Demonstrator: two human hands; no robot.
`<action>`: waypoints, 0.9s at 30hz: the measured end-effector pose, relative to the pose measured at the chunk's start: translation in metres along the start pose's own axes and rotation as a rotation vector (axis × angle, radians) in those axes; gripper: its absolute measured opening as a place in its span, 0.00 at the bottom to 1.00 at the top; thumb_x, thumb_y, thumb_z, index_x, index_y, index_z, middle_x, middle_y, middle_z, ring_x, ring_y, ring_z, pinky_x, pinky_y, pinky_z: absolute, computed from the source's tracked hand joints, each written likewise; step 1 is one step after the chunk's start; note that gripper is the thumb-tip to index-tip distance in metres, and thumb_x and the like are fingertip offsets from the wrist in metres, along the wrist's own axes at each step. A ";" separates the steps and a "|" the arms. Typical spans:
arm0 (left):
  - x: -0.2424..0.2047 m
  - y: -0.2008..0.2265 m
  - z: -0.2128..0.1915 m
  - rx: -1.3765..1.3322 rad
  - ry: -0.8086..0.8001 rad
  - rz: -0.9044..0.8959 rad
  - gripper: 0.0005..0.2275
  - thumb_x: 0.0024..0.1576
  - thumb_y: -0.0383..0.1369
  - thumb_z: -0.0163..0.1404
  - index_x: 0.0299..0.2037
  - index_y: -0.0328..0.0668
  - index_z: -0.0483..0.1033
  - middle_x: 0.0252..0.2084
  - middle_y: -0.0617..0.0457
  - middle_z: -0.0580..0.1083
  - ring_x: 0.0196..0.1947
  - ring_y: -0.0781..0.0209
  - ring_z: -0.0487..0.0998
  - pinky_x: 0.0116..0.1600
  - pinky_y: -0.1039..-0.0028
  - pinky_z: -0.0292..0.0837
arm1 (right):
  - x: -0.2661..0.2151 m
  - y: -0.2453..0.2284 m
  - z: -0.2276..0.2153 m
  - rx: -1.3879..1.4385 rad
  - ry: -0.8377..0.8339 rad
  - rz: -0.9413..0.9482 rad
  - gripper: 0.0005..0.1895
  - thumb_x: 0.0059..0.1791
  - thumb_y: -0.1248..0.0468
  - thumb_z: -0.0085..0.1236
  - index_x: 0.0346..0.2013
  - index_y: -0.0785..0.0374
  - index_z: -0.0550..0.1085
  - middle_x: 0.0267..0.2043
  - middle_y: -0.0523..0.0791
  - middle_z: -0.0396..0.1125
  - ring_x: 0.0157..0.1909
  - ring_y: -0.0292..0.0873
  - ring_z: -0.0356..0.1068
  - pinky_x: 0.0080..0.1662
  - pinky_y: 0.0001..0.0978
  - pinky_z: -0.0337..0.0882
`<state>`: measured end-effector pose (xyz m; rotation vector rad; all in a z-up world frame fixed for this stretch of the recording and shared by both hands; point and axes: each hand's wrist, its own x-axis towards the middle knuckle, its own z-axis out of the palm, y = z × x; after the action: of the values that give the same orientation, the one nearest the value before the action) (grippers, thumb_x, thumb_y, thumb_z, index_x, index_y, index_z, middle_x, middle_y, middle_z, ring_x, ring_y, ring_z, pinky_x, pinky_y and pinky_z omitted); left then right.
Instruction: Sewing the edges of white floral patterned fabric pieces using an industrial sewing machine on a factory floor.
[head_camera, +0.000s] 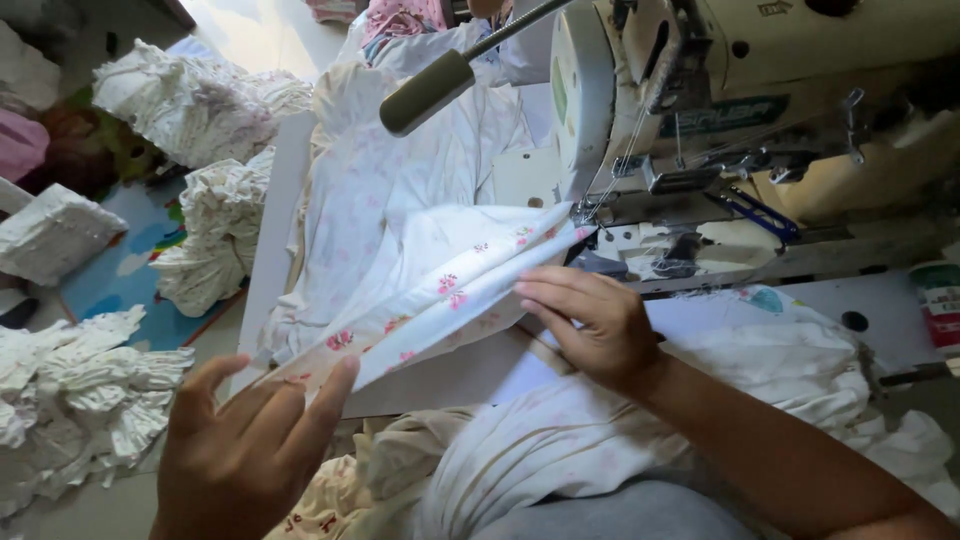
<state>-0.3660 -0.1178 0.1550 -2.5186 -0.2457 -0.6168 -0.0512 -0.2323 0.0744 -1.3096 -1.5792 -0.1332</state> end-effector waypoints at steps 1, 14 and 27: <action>-0.004 0.003 -0.006 -0.003 0.033 0.007 0.09 0.62 0.28 0.54 0.50 0.48 0.83 0.21 0.59 0.68 0.22 0.61 0.72 0.53 0.61 0.66 | 0.002 -0.002 0.005 -0.039 -0.025 -0.075 0.09 0.51 0.70 0.63 0.46 0.65 0.80 0.50 0.49 0.76 0.50 0.45 0.79 0.50 0.33 0.77; -0.015 0.032 -0.045 -0.102 0.065 -0.107 0.10 0.63 0.30 0.49 0.49 0.48 0.83 0.18 0.62 0.67 0.27 0.67 0.78 0.54 0.65 0.60 | -0.008 -0.009 0.002 0.177 -0.225 0.048 0.16 0.55 0.65 0.56 0.56 0.66 0.73 0.53 0.53 0.66 0.36 0.43 0.67 0.38 0.31 0.71; 0.044 0.072 0.123 -0.652 0.141 -0.469 0.17 0.63 0.33 0.44 0.19 0.46 0.66 0.16 0.54 0.65 0.18 0.52 0.64 0.42 0.58 0.55 | -0.095 -0.010 -0.049 -0.018 -0.330 -0.004 0.06 0.55 0.64 0.53 0.40 0.64 0.74 0.44 0.48 0.74 0.38 0.50 0.75 0.38 0.40 0.70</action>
<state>-0.2602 -0.1107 0.0504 -3.0304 -0.6900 -1.2171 -0.0407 -0.3300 0.0315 -1.3946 -1.8602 0.0712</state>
